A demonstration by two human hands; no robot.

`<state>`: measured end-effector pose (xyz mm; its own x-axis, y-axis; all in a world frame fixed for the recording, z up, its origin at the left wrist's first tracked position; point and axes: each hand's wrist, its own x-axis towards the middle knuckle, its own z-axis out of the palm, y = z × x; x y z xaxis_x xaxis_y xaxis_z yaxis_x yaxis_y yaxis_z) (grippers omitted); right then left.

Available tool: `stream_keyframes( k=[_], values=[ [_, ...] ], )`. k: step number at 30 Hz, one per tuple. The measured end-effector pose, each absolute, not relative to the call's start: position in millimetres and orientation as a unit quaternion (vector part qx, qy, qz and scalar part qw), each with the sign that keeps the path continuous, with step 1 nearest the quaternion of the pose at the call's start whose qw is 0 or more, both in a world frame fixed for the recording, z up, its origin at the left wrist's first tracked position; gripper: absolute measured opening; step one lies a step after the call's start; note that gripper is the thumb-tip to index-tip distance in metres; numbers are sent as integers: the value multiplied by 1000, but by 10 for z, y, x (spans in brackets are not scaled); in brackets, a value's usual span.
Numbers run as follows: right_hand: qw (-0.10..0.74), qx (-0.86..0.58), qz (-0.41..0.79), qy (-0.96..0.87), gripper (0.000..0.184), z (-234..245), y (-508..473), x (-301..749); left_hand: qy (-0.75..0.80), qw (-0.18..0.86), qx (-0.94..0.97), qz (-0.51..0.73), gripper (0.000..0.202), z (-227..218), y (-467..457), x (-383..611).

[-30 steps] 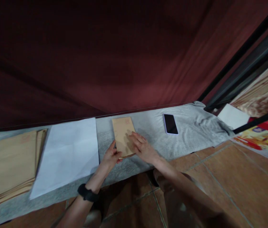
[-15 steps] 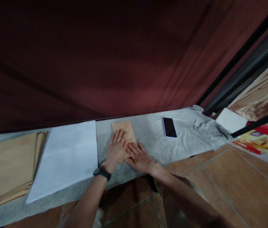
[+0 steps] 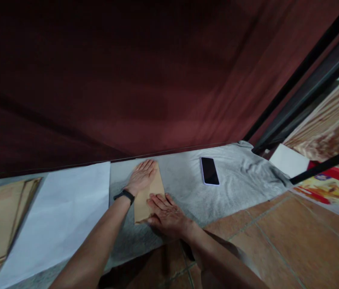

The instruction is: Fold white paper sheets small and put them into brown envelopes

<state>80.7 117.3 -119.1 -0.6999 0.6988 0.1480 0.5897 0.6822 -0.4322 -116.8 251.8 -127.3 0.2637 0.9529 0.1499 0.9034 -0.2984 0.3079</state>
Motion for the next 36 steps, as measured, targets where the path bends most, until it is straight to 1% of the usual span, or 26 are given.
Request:
stream_keyframes(
  k=[3,7,13,15,19,22,24,26,29,31,34,36],
  values=[
    [142,-353,213,-900,49,-1132,1240,841,564,87,807,152,59,-1320,2505,-1174],
    [142,-338,258,-894,45,-1085,1353,887,547,103,817,151,58,-1317,2311,-1158],
    [179,-299,322,-880,37,-1065,1481,994,532,157,812,183,56,-1277,1910,-1085],
    [188,-300,350,-867,38,-1050,1492,1056,525,178,808,198,55,-1279,1738,-1073],
    [171,-300,384,-856,49,-1020,1488,1173,514,209,809,196,53,-1279,1370,-1100],
    [146,-293,372,-869,57,-1024,1487,1206,509,222,818,149,54,-1258,1104,-1156],
    [144,-293,354,-877,56,-1033,1486,1196,504,217,827,125,56,-1235,949,-1198],
    [149,-304,327,-882,48,-1033,1480,1172,503,204,829,138,57,-1213,827,-1234],
    [155,-332,279,-888,31,-1006,1452,1125,512,190,812,205,45,-1197,737,-1261],
    [157,-353,250,-888,22,-980,1426,1099,516,175,805,236,42,-1207,740,-1253],
    [155,-383,212,-885,17,-962,1397,1069,530,140,799,246,41,-1260,790,-1206],
    [155,-396,191,-885,19,-976,1377,1043,552,116,785,254,40,-1312,819,-1169]
  ],
)
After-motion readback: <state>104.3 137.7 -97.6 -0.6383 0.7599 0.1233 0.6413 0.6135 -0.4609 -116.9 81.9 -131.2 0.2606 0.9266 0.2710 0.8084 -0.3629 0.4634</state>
